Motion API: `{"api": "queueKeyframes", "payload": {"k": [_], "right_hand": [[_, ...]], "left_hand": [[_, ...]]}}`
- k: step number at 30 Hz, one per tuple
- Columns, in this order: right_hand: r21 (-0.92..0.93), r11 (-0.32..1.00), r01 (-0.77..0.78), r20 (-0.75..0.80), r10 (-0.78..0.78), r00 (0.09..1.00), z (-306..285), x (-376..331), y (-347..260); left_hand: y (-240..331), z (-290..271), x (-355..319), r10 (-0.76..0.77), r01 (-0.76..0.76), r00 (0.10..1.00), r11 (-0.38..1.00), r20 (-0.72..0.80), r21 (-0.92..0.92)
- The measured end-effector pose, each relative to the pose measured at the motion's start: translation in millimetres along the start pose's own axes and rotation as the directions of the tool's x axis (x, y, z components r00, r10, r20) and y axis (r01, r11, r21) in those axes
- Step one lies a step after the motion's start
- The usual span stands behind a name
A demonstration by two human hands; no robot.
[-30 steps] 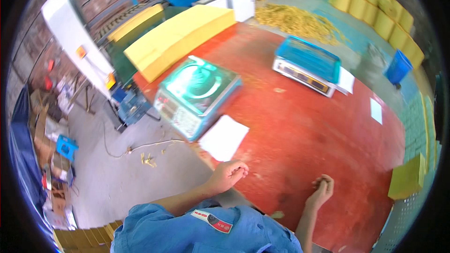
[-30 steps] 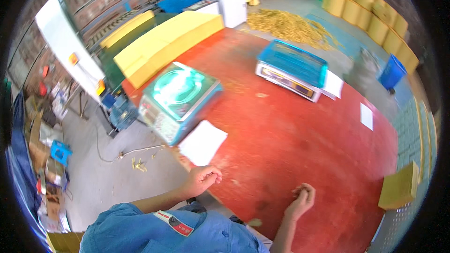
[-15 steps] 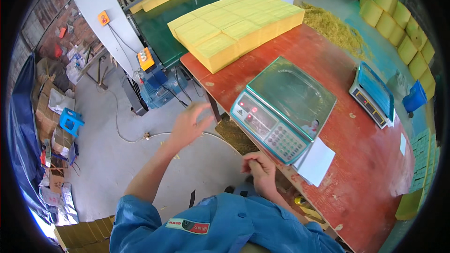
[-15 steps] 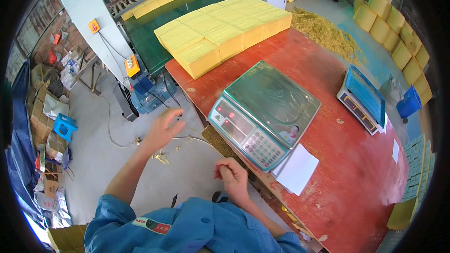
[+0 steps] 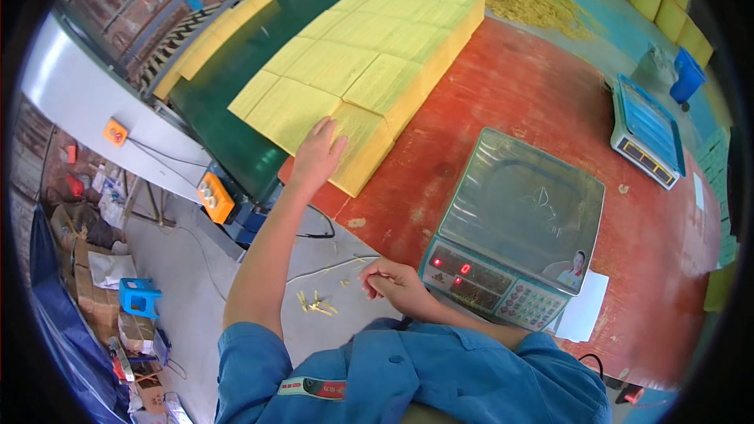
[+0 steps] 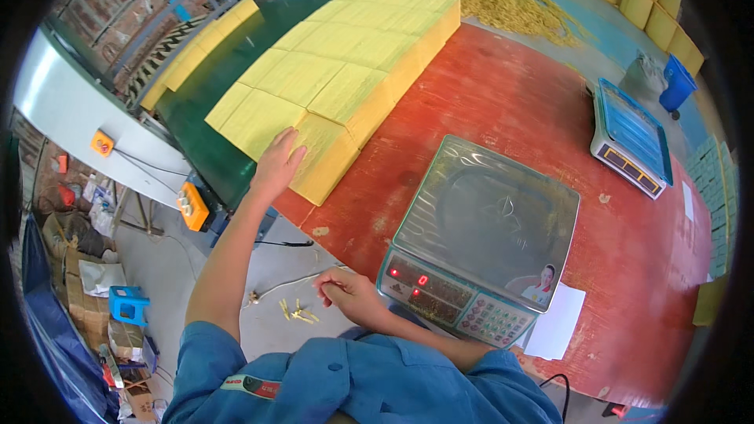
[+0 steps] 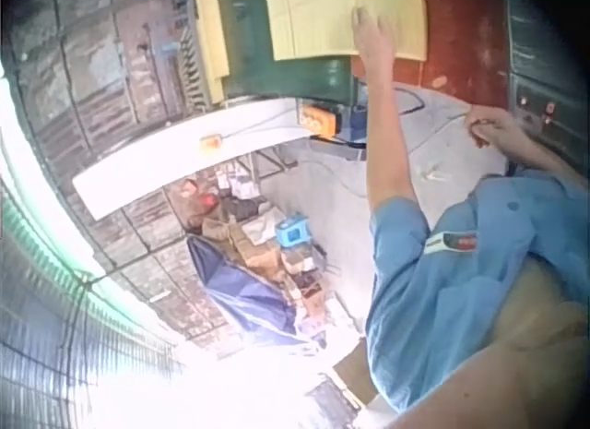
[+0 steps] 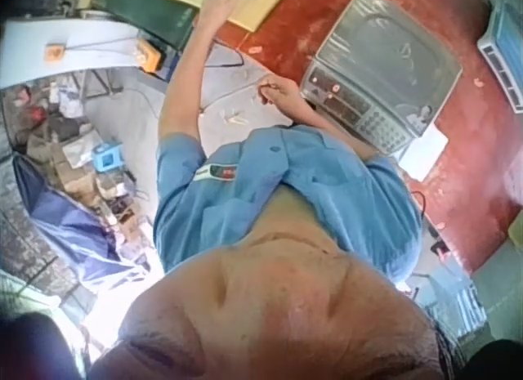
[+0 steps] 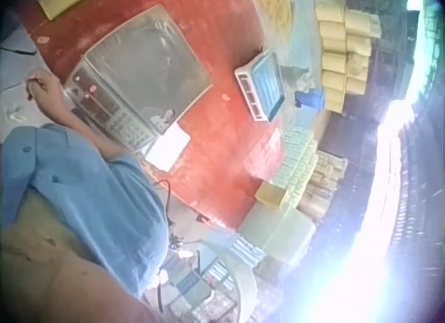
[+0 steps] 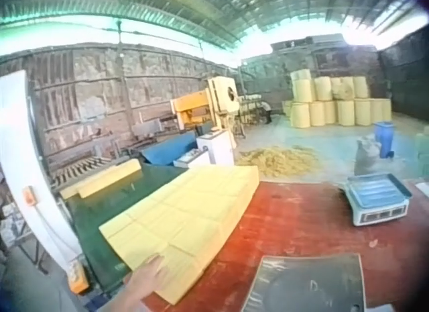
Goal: The recorder organizes stacks of yellow paper, wraps them, uses a banding machine to secure them, and weighs stacks on a digital scale.
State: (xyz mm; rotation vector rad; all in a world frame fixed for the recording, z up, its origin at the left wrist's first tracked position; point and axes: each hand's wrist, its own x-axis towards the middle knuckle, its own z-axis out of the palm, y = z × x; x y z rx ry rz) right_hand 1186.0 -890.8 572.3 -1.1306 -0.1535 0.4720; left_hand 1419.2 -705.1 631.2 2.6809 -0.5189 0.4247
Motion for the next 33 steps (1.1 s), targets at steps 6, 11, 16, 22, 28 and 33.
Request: {"api": "queueKeyframes", "payload": {"k": [6,11,16,22,28,33], "right_hand": [[0.009,0.991,-0.131,0.036,0.131,0.991,7,44,13],[0.168,0.952,-0.258,-0.045,0.269,0.962,0,51,48],[0.612,0.782,-0.115,-0.193,0.289,0.938,10,48,74],[0.632,0.772,0.072,-0.39,0.235,0.89,55,61,67],[0.142,0.962,0.232,-0.487,-0.136,0.863,50,52,53],[0.008,0.952,0.306,-0.365,-0.282,0.887,21,-10,-30]], "left_hand": [[-36,39,17,0.117,-0.126,0.99,0.984,0.075,0.13],[-20,19,10,0.225,-0.227,0.952,0.974,0.208,-0.015],[-5,-19,-51,0.401,-0.325,0.844,0.91,0.356,-0.256],[-40,-38,-75,0.025,0.459,0.802,0.614,0.597,-0.642],[-51,-46,-93,0.012,0.762,0.634,0.162,0.773,-0.627],[39,-92,-90,0.011,0.629,0.771,0.142,0.637,-0.764]]}}
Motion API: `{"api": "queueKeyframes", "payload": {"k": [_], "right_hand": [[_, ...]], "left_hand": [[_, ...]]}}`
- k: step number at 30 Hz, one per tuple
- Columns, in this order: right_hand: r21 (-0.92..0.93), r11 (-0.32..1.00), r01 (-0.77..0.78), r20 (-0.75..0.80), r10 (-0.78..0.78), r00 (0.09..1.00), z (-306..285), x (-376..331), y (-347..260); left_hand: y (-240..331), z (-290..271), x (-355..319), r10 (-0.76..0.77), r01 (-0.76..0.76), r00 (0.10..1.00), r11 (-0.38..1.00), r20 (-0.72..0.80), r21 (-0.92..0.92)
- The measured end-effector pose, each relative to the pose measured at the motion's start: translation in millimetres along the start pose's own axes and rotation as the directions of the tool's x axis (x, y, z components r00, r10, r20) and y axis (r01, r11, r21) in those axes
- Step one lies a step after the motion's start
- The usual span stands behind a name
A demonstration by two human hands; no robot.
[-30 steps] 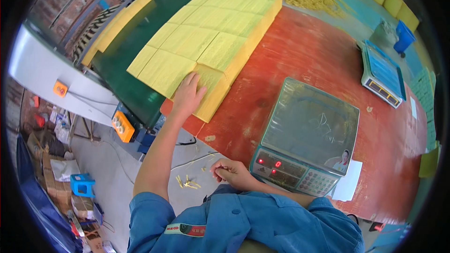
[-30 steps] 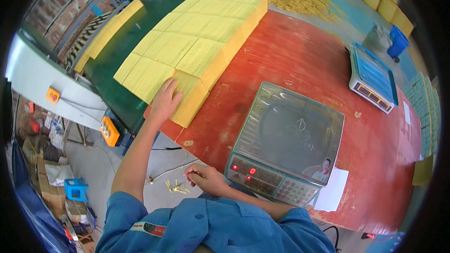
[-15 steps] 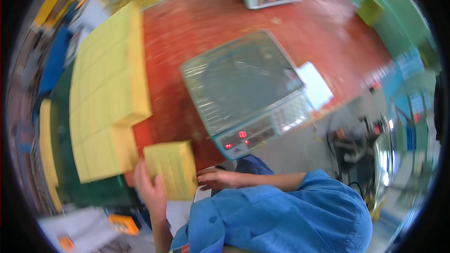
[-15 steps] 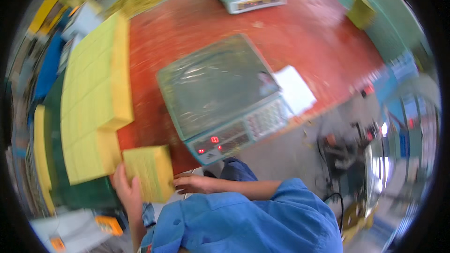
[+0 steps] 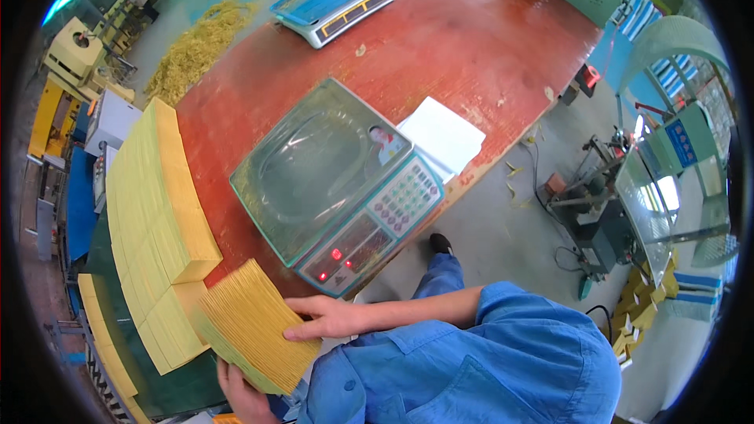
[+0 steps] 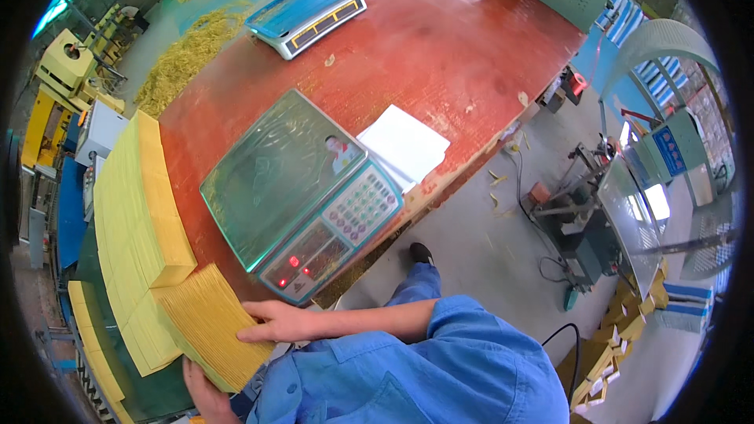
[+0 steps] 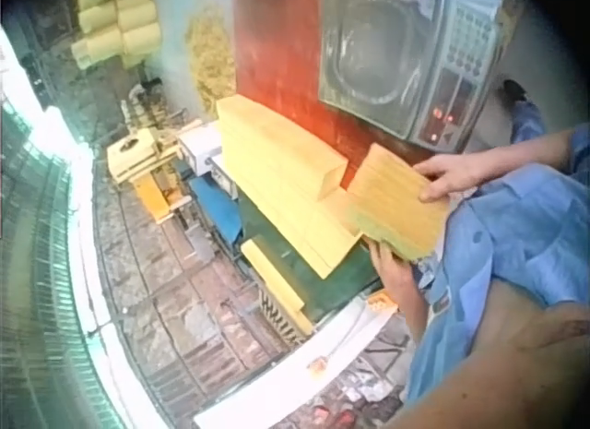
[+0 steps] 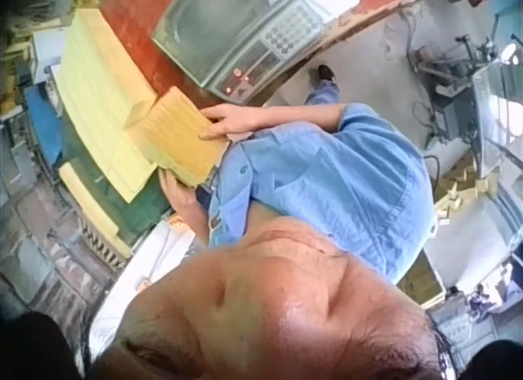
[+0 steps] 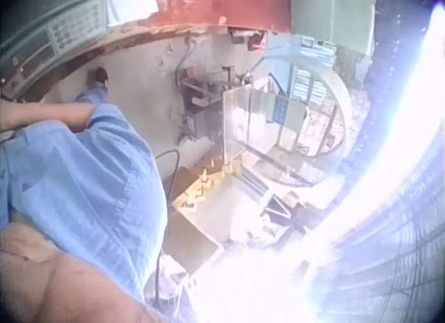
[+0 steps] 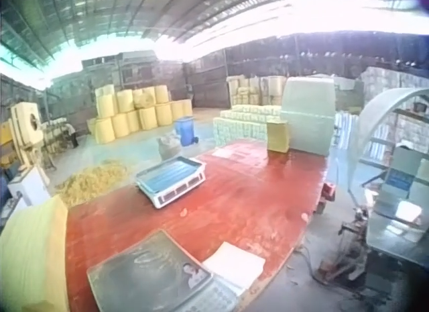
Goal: The recorder organizes stacks of yellow paper, wraps them, uses a banding machine to secure them, and weighs stacks on a digital scale.
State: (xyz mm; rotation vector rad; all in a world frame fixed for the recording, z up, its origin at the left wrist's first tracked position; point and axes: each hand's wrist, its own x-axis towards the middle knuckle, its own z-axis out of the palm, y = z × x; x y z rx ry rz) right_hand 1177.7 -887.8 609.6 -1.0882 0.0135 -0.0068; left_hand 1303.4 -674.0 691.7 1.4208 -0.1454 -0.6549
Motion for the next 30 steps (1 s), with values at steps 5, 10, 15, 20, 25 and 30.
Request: {"api": "queueKeyframes", "payload": {"k": [5,10,15,20,25,30], "right_hand": [[-0.172,0.931,0.322,-0.311,-0.362,0.879,-109,-68,-93],[-0.343,0.919,0.196,-0.656,-0.383,0.65,-250,-169,-158],[-0.066,0.927,0.37,-0.79,-0.275,0.548,-397,-281,-141],[-0.636,0.766,-0.089,-0.603,-0.422,0.677,-431,-291,-157],[-0.654,0.655,-0.379,-0.756,-0.544,0.365,-484,-323,-169],[-0.864,0.458,-0.209,-0.467,-0.884,-0.011,-346,-256,-210]], "left_hand": [[19,185,20,0.185,-0.211,0.966,0.968,0.182,0.135],[-43,368,67,0.333,-0.464,0.788,0.874,0.517,0.144],[-147,534,108,0.39,-0.524,0.713,0.849,0.583,0.073],[-159,550,109,0.049,-0.298,0.833,0.879,0.55,0.372],[-115,484,108,0.445,-0.687,0.605,0.711,0.66,0.149],[4,274,178,0.746,-0.73,0.566,0.255,0.351,0.634]]}}
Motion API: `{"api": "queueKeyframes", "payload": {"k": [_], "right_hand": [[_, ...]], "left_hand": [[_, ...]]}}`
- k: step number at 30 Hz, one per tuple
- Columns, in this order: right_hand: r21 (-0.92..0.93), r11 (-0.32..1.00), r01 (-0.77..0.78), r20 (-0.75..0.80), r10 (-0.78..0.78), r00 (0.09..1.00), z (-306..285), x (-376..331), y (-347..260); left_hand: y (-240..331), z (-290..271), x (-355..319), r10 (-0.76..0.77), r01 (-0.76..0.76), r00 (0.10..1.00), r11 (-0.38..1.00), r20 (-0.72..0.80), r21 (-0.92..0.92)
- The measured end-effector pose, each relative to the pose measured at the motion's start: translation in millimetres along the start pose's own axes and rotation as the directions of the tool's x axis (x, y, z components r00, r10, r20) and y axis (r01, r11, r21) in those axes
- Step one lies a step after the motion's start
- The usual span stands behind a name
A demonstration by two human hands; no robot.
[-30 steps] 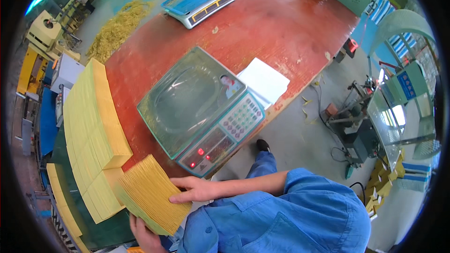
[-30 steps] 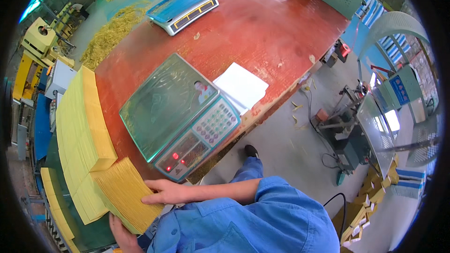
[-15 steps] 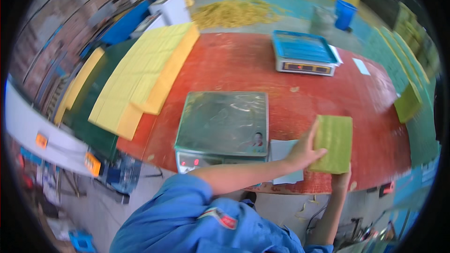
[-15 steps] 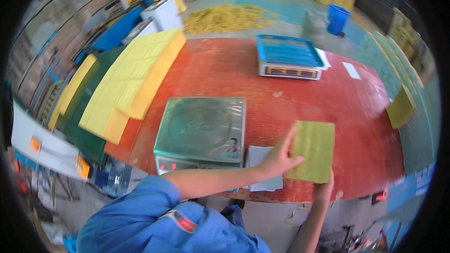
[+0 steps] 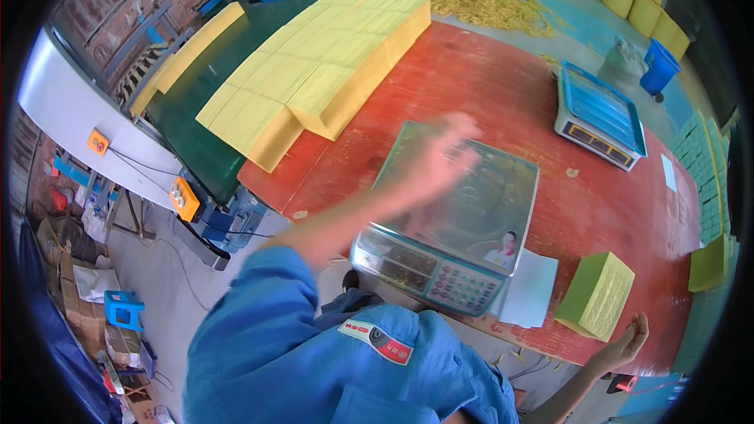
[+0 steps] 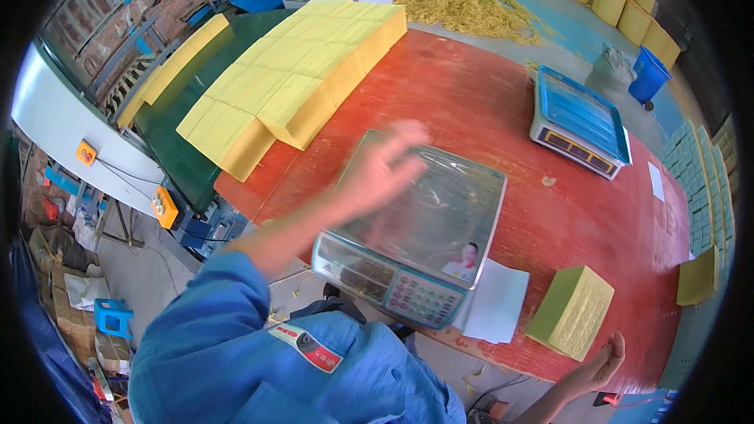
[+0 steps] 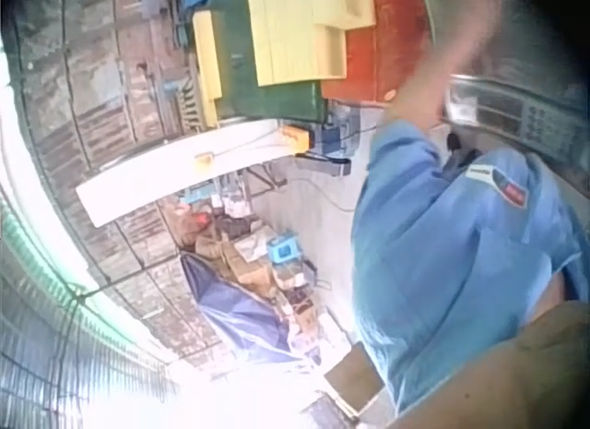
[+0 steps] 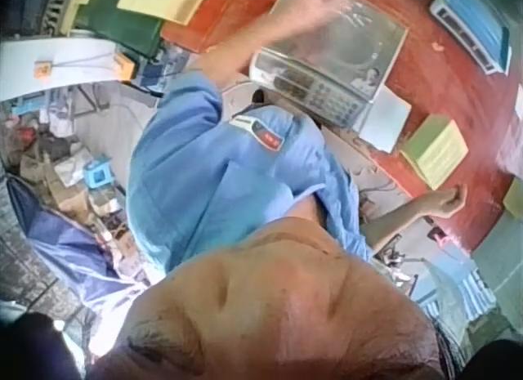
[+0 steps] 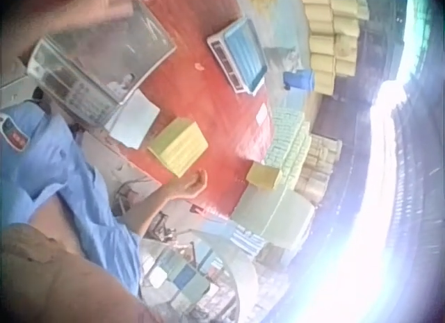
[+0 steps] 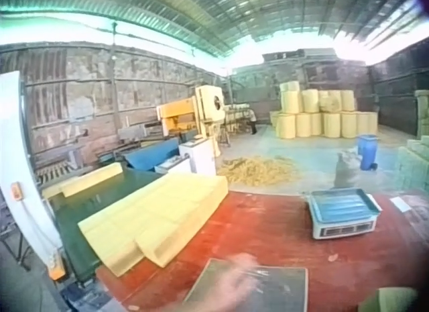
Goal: The recorder organizes stacks of yellow paper, wraps them, uses a banding machine to secure them, and weighs stacks on a digital scale.
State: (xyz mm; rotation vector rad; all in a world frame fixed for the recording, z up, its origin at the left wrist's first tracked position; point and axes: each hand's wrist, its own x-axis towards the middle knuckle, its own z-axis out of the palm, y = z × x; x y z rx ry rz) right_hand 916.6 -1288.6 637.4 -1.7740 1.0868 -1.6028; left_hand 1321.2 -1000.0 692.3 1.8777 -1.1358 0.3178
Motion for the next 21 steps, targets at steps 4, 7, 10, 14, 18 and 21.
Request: {"api": "queueKeyframes", "payload": {"k": [4,7,10,14,18,21], "right_hand": [[0.265,0.953,0.146,0.304,-0.227,0.925,81,-81,-128],[0.388,0.921,-0.03,0.477,-0.172,0.862,152,-167,-206],[0.502,0.802,-0.325,0.612,-0.064,0.788,204,-250,-247],[0.131,0.547,-0.827,0.961,0.136,0.242,239,-349,-306],[-0.324,0.46,-0.826,0.944,0.1,-0.314,252,-418,-298],[-0.535,0.27,-0.801,0.845,0.161,-0.51,251,-455,-279]], "left_hand": [[-179,-128,-2,-0.057,0.104,0.993,0.856,-0.107,0.507],[-261,-184,1,-0.321,0.132,0.937,0.692,0.14,0.71],[-282,-169,11,-0.352,0.103,0.896,0.758,0.272,0.644],[-314,-149,-29,-0.211,0.058,0.967,0.731,0.145,0.68],[-280,-164,-15,-0.339,0.068,0.889,0.761,0.307,0.645],[-280,-168,-8,-0.334,0.06,0.87,0.802,0.363,0.595]]}}
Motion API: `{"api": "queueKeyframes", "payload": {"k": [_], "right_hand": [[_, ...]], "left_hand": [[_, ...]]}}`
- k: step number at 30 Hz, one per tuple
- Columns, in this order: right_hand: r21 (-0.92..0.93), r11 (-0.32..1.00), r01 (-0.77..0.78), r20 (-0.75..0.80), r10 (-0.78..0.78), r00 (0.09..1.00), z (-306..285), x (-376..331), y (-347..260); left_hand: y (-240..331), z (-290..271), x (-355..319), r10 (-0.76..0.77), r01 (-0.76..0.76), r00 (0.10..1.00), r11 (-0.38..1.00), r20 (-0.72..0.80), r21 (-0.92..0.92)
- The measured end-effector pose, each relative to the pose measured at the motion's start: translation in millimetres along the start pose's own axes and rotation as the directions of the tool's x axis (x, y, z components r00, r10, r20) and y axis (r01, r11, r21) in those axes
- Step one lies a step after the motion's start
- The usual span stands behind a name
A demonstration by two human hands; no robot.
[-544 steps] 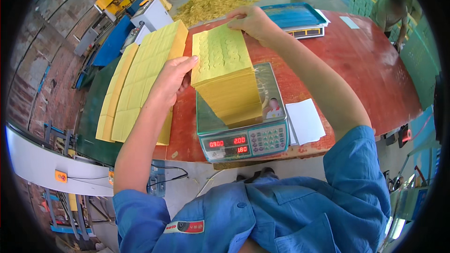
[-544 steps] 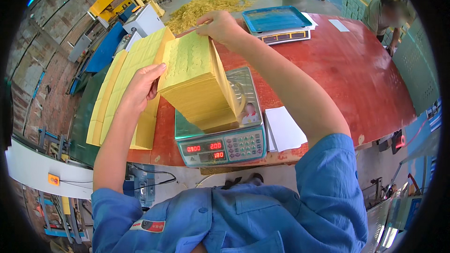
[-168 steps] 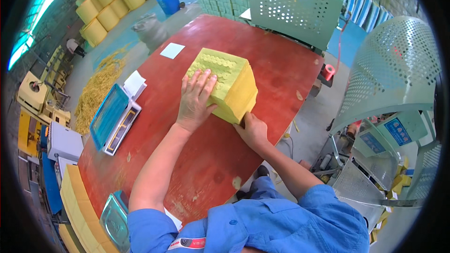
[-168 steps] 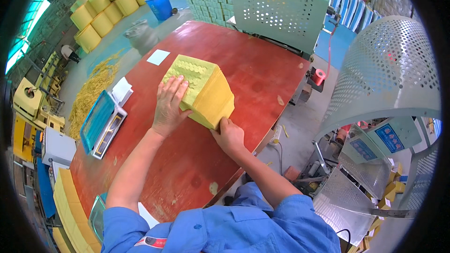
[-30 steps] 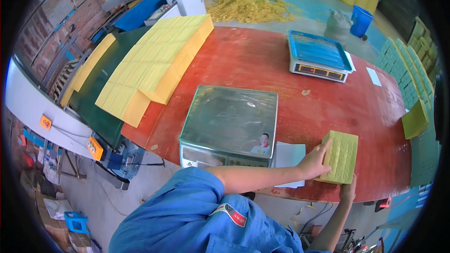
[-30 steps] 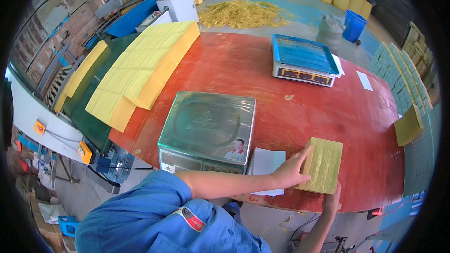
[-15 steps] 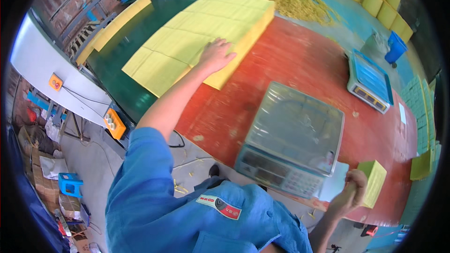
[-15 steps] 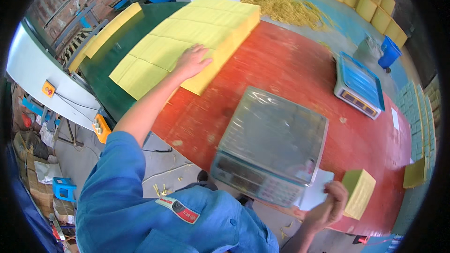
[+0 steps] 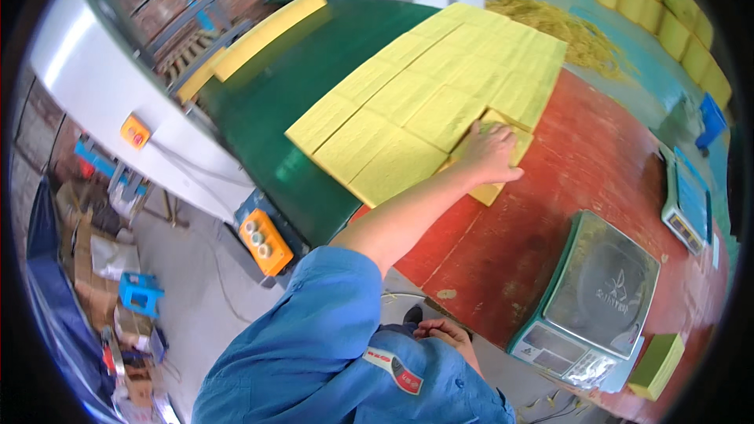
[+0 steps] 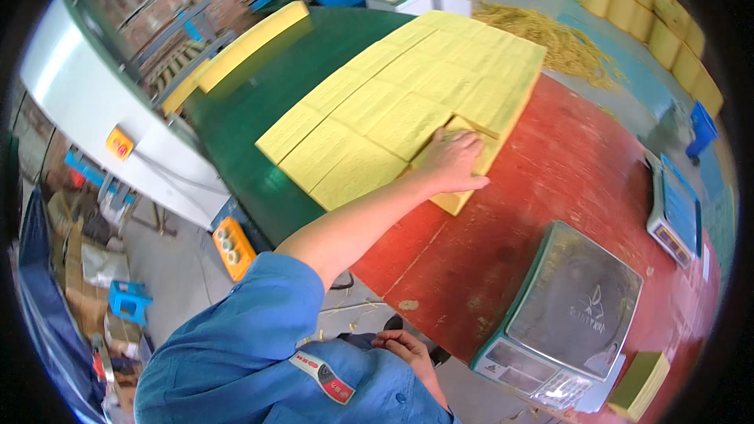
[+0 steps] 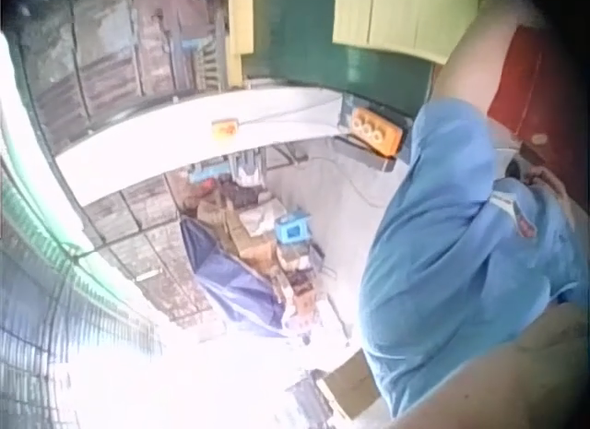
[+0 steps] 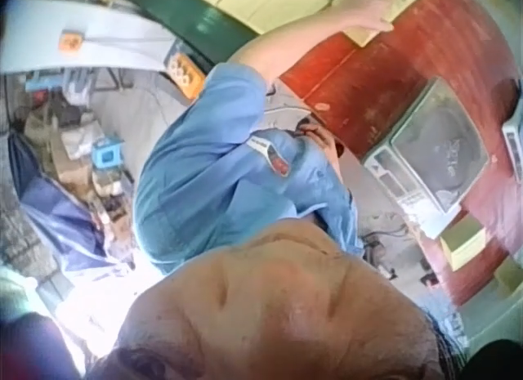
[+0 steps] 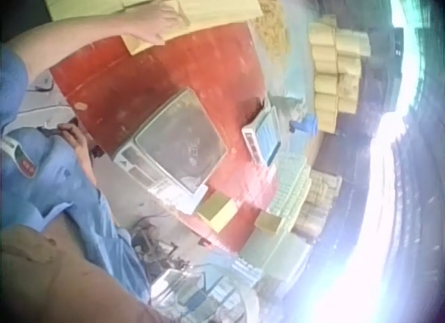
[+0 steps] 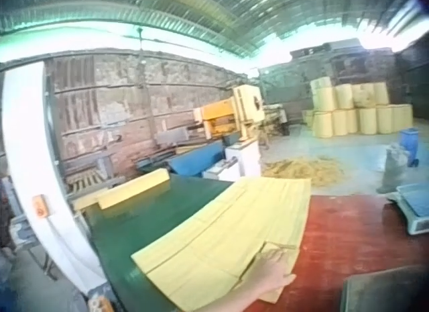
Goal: The recorder organizes stacks of yellow paper, wraps them, uses a banding machine to secure them, and weighs stacks on a digital scale.
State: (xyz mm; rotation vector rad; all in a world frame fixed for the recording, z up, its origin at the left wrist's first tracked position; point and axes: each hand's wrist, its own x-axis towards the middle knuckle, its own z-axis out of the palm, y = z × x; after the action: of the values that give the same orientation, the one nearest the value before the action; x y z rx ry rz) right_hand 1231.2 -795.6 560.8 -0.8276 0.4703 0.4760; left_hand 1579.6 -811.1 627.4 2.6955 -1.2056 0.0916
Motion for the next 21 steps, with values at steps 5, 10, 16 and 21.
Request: {"api": "queueKeyframes", "payload": {"k": [5,10,16,21], "right_hand": [[0.034,0.999,0.021,-0.006,-0.021,1.0,-11,2,9],[-0.066,0.996,0.059,0.018,-0.058,0.998,-24,7,29],[0.296,0.946,0.133,0.063,-0.158,0.985,-50,9,53],[0.391,0.918,0.066,0.201,-0.155,0.967,-29,-7,32]], "left_hand": [[-6,-4,-11,-0.1,0.099,0.995,0.995,-0.001,-0.022],[20,-6,-51,0.09,-0.102,0.988,0.99,-0.122,-0.094],[90,-41,-195,0.322,-0.313,0.945,0.942,0.06,-0.119],[105,-46,-262,0.152,-0.147,0.986,0.987,0.07,-0.07]]}}
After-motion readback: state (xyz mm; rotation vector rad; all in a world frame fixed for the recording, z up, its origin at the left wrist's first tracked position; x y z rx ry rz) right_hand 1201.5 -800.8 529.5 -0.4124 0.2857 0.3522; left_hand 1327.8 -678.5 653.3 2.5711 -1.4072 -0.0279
